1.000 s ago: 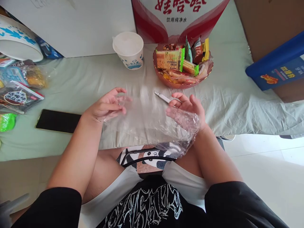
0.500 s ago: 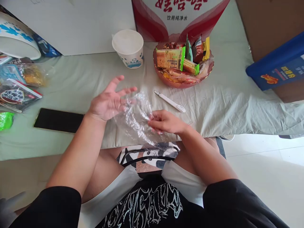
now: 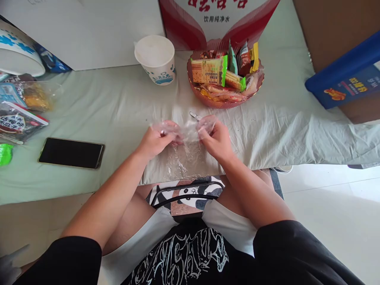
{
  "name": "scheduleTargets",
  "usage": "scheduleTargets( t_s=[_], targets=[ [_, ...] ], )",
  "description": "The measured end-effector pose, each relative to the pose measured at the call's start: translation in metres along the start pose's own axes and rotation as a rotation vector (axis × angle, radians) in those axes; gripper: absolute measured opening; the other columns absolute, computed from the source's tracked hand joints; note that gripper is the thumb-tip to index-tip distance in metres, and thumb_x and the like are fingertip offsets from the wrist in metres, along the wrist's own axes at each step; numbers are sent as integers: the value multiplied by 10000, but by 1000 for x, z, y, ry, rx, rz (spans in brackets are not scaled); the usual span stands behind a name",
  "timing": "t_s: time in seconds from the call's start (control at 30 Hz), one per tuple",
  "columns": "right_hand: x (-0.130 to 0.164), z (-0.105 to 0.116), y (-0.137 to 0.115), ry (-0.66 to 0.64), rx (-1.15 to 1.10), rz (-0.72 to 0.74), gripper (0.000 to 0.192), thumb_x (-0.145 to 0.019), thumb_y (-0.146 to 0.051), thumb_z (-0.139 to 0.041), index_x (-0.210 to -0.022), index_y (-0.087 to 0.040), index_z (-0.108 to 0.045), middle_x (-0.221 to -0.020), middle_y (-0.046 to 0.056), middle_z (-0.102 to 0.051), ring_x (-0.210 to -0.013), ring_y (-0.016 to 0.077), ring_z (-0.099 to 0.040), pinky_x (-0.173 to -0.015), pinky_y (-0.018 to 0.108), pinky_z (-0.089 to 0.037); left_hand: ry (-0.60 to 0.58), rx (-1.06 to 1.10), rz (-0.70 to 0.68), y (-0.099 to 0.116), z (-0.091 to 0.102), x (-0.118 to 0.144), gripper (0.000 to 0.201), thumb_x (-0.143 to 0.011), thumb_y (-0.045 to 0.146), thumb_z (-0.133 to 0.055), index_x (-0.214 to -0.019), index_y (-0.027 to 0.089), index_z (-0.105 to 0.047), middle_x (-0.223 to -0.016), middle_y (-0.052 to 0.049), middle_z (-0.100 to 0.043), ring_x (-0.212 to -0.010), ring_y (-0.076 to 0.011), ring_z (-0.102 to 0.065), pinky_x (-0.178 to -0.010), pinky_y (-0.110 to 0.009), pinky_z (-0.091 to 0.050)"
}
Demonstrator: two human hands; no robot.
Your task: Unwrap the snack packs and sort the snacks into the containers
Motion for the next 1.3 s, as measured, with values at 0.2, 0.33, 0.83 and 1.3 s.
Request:
scheduleTargets(
  t_s=[0.2, 0.33, 0.83, 1.3],
  targets=[
    [2, 3, 1, -189, -37, -1, 375, -814, -531, -809, -828, -242, -571, -717, -20, -591, -600, 121, -521, -541, 286, -456, -86, 6, -35, 10, 16, 4, 233, -853, 431, -787, -989, 260, -705, -712, 2, -751, -577, -178, -709, -535, -287, -539],
    [6, 3, 2, -216, -142, -40, 407, -862, -610, -764, -931, -286, -527, -611, -59, -535, -484, 128, -489, -459, 285, -416, -118, 35, -95, 11, 22, 4, 197, -807, 393, -807, -888, 237, -716, -684, 3, -740, -550, -163, -697, -528, -278, -522],
    [-1, 8, 12, -139, -213, -12, 579, -818, -806, -642, -944, -241, -658, -1064, 48, -642, -796, 162, -619, -686, 325, -570, 15, 19, -98, 14, 25, 0, 273, -665, 347, -853, -710, 187, -637, -849, -33, -709, -723, -140, -659, -640, -261, -522],
    [0, 6, 12, 91, -91, 124, 476, -841, -544, -752, -1166, -297, -509, -882, -19, -571, -771, 139, -581, -675, 274, -512, 193, 207, -150, 8, 21, -7, 476, -659, 492, -920, -870, 210, -600, -1045, -35, -688, -947, -211, -762, -767, -323, -617]
  ],
)
Point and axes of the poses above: each hand's wrist, its own x-axis away from the middle knuckle, its own z-axis out of the back of the hand, y = z × x, the point moved 1 cm from there along -x, towards the middle knuckle
